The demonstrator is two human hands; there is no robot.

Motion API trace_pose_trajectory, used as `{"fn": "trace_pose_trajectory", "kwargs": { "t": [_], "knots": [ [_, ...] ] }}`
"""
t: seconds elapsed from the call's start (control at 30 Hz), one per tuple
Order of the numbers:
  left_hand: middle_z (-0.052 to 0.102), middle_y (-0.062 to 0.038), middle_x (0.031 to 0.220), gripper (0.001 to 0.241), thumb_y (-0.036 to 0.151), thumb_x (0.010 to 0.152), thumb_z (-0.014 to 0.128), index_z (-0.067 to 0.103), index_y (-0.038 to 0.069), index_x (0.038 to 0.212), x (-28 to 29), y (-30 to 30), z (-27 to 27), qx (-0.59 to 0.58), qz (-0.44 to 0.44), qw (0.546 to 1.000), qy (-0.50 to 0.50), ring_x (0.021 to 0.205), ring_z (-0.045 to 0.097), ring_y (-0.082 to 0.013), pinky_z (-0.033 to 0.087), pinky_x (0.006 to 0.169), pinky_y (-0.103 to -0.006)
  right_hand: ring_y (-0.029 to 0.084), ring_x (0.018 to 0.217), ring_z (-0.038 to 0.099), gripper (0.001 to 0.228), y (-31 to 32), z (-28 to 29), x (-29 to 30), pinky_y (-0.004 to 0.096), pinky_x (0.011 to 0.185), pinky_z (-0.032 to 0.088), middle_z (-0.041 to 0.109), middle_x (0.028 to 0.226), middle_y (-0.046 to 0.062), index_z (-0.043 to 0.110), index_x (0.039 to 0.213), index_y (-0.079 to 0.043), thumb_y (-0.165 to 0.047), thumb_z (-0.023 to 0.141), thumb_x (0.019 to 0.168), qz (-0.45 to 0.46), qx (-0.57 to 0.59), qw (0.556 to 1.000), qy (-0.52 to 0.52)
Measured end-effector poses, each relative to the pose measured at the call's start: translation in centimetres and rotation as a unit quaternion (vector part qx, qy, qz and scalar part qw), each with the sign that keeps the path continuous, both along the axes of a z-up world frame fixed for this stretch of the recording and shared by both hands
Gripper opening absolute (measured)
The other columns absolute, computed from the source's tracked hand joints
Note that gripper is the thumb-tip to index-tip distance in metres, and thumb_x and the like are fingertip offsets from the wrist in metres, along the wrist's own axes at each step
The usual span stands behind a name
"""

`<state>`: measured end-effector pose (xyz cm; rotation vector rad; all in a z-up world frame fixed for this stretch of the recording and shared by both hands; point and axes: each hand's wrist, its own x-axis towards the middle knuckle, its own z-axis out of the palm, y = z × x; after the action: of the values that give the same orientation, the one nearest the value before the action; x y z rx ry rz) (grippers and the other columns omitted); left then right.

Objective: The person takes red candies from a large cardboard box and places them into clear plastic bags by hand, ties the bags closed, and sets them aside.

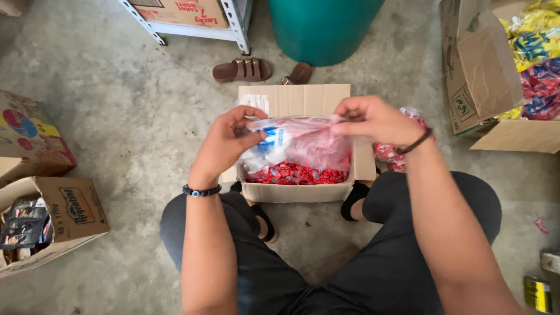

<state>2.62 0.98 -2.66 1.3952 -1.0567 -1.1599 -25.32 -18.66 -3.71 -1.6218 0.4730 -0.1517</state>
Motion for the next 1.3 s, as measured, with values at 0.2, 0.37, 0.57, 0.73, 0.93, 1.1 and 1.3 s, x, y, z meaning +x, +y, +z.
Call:
{"fn": "trace_pose_trajectory", "kwargs": {
  "t": [0.2,0.37,0.57,0.73,0.93,1.1,1.3],
  "knots": [
    [0.075,0.002,0.087,0.013,0.0,0.085,0.076,0.072,0.002,0.098,2.2,0.7,-1.2,0.029,0.065,0.996,-0.045,0.079,0.068,-0.0046,0.054,0.071,-0.0211,0.008,0.082,0.066,0.017,-2.3,2.5,-3.5,0.024,0.073,0.054,0.073,0.089,0.001,0.074,0.103,-0.002,-0.01,0.075,0.088,-0.079,-0.035,0.993,0.08],
    [0.073,0.002,0.087,0.012,0.01,0.09,0.081,0.072,0.004,0.096,3.7,1.4,-1.7,-0.008,0.083,0.995,-0.051,0.078,0.062,-0.0041,0.048,0.068,-0.0211,0.007,0.084,0.063,0.018,-4.0,1.0,-5.4,0.023,0.076,0.05,0.071,0.094,0.0,0.073,0.11,0.0,-0.01,0.074,0.094,-0.167,-0.058,0.984,0.029],
    [0.073,0.003,0.085,0.014,0.018,0.093,0.076,0.072,0.009,0.101,3.8,1.4,-1.8,0.017,0.168,0.983,0.074,0.077,0.067,-0.0048,0.051,0.066,-0.0212,0.012,0.086,0.067,0.023,-3.9,1.8,-5.6,0.026,0.078,0.054,0.071,0.1,0.003,0.07,0.121,0.0,-0.009,0.071,0.099,-0.218,0.003,0.976,-0.017],
    [0.073,0.002,0.086,0.015,0.016,0.089,0.075,0.073,0.009,0.102,4.5,0.8,-4.3,0.005,0.227,0.963,0.146,0.073,0.069,-0.0072,0.054,0.064,-0.0234,0.013,0.097,0.073,0.038,-3.0,3.6,-5.3,0.026,0.089,0.06,0.073,0.105,0.007,0.065,0.131,-0.003,-0.004,0.067,0.093,-0.176,0.087,0.977,-0.078],
    [0.063,-0.003,0.112,0.056,0.015,0.085,0.084,0.059,-0.001,0.132,3.9,-0.2,-6.6,-0.184,0.274,0.938,-0.109,0.096,0.056,-0.0142,0.046,0.075,-0.0253,0.01,0.086,0.066,0.021,-5.4,-1.9,-4.9,0.024,0.075,0.055,0.07,0.096,0.003,0.065,0.121,-0.004,0.001,0.073,0.102,-0.236,0.087,0.955,-0.156],
    [0.075,-0.004,0.091,0.03,0.032,0.099,0.07,0.069,0.005,0.11,-0.9,-2.8,-8.0,-0.116,0.187,0.971,0.095,0.078,0.069,-0.0115,0.055,0.068,-0.0248,0.005,0.085,0.063,0.027,-2.0,-3.7,1.8,0.02,0.074,0.053,0.068,0.099,-0.001,0.065,0.12,-0.009,0.001,0.08,0.1,-0.306,0.008,0.929,-0.208],
    [0.074,-0.008,0.089,0.03,0.033,0.101,0.072,0.069,0.003,0.103,-7.1,-3.1,-4.5,0.022,0.074,0.97,0.231,0.073,0.073,-0.015,0.055,0.062,-0.0245,0.006,0.073,0.055,0.021,4.0,-4.7,9.2,0.021,0.061,0.042,0.063,0.084,0.002,0.063,0.114,-0.007,0.0,0.079,0.102,-0.25,0.032,0.953,-0.168]
  ]
}}
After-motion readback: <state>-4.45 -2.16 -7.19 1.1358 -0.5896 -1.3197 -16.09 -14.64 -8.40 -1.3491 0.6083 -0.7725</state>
